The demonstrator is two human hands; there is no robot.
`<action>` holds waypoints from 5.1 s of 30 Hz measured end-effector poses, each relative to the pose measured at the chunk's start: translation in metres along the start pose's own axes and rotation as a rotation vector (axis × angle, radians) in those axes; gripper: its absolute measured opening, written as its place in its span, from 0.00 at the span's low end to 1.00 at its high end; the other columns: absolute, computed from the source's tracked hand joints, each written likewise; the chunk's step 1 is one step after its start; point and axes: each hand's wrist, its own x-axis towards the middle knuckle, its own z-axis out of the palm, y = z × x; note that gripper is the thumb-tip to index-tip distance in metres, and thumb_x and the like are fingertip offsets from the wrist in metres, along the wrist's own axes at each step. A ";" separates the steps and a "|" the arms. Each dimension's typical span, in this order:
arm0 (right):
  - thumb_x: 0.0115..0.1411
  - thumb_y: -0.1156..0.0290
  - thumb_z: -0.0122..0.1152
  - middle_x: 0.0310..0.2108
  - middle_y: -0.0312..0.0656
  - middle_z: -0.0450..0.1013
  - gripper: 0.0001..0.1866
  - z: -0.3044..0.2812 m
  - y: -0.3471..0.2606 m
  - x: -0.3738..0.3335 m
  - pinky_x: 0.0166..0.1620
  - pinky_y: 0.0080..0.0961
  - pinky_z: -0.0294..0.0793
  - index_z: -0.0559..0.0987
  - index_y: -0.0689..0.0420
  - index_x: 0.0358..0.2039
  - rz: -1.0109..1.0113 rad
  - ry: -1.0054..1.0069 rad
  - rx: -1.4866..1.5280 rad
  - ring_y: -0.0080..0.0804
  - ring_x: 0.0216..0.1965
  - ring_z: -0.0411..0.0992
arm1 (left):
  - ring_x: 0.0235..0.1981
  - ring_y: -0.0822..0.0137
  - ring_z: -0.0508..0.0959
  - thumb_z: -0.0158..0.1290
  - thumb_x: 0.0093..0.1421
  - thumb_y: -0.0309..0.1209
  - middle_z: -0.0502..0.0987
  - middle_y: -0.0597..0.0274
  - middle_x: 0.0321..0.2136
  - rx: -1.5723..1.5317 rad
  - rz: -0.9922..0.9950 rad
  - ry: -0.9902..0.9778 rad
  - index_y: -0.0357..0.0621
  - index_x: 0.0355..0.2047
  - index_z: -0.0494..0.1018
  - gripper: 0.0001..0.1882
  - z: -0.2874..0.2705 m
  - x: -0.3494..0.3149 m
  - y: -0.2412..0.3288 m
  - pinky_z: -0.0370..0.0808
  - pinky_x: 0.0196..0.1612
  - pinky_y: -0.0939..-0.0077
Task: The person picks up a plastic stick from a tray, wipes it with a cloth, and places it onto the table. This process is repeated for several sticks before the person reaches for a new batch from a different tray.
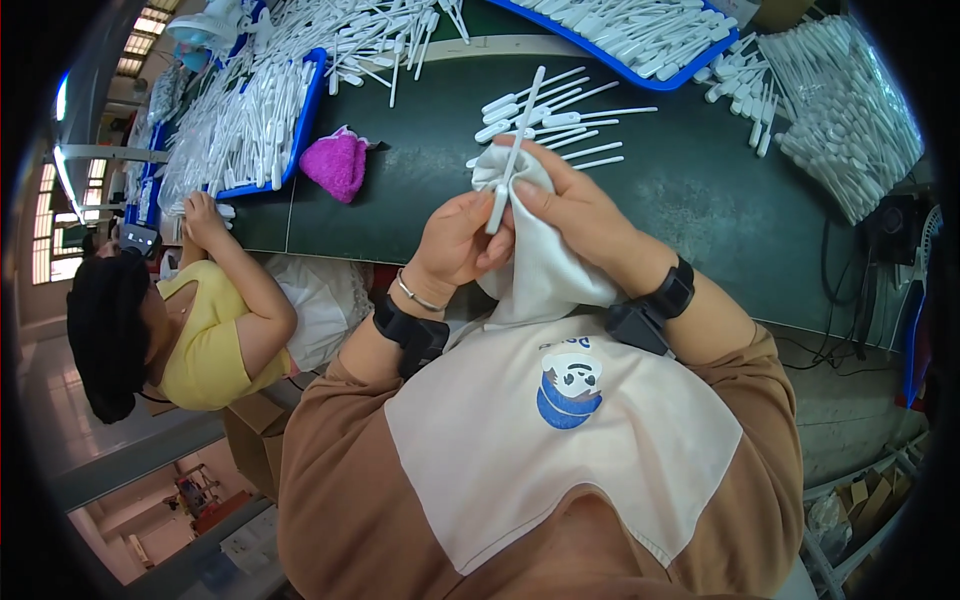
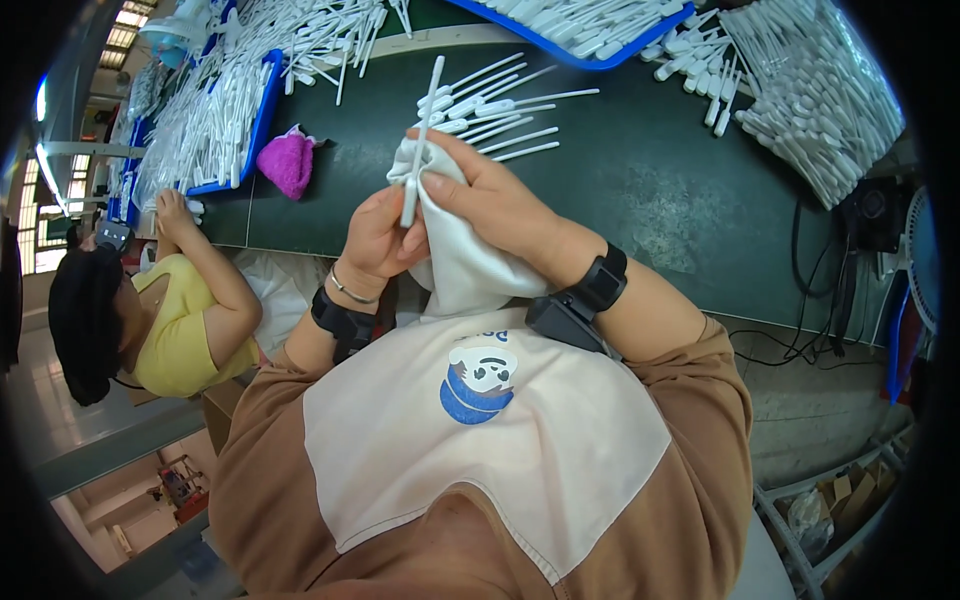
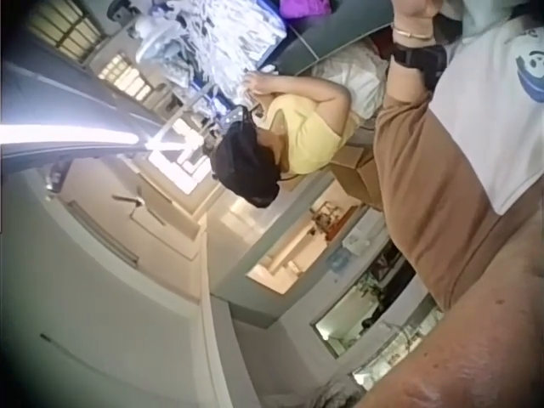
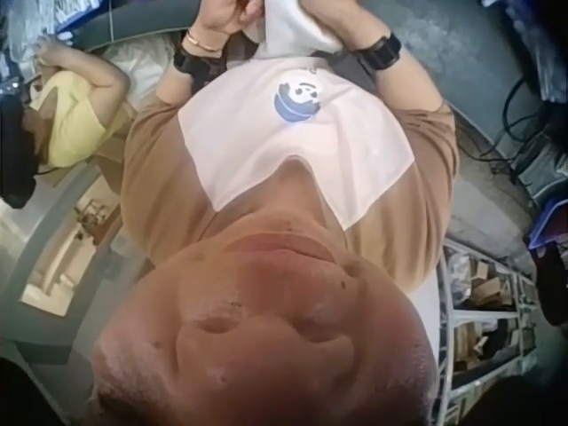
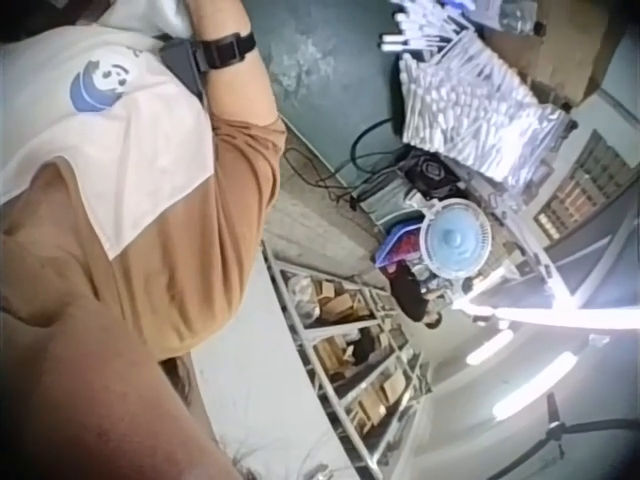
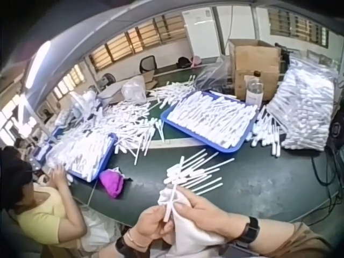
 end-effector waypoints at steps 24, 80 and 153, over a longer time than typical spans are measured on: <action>0.62 0.62 0.43 0.36 0.36 0.69 0.14 0.005 0.001 -0.002 0.38 0.16 0.68 0.70 0.57 0.40 -0.109 0.125 -0.042 0.19 0.35 0.67 | 0.10 0.80 0.59 0.43 0.61 0.40 0.65 0.70 0.14 0.238 -0.006 0.374 0.40 0.28 0.69 0.16 0.028 0.014 -0.012 0.56 0.13 0.86; 0.59 0.61 0.50 0.27 0.35 0.69 0.14 -0.015 0.006 0.005 0.33 0.17 0.66 0.71 0.60 0.34 0.068 0.138 -0.543 0.17 0.30 0.65 | 0.17 0.84 0.63 0.53 0.55 0.29 0.68 0.71 0.15 0.822 0.793 0.369 0.37 0.22 0.71 0.08 0.046 0.061 0.063 0.57 0.18 0.90; 0.62 0.64 0.43 0.31 0.35 0.70 0.12 -0.023 0.004 0.008 0.35 0.14 0.68 0.69 0.59 0.39 -0.169 0.385 -0.199 0.18 0.31 0.67 | 0.17 0.78 0.69 0.45 0.59 0.33 0.70 0.67 0.18 0.872 -0.144 0.159 0.37 0.35 0.70 0.11 0.022 0.014 0.028 0.68 0.20 0.85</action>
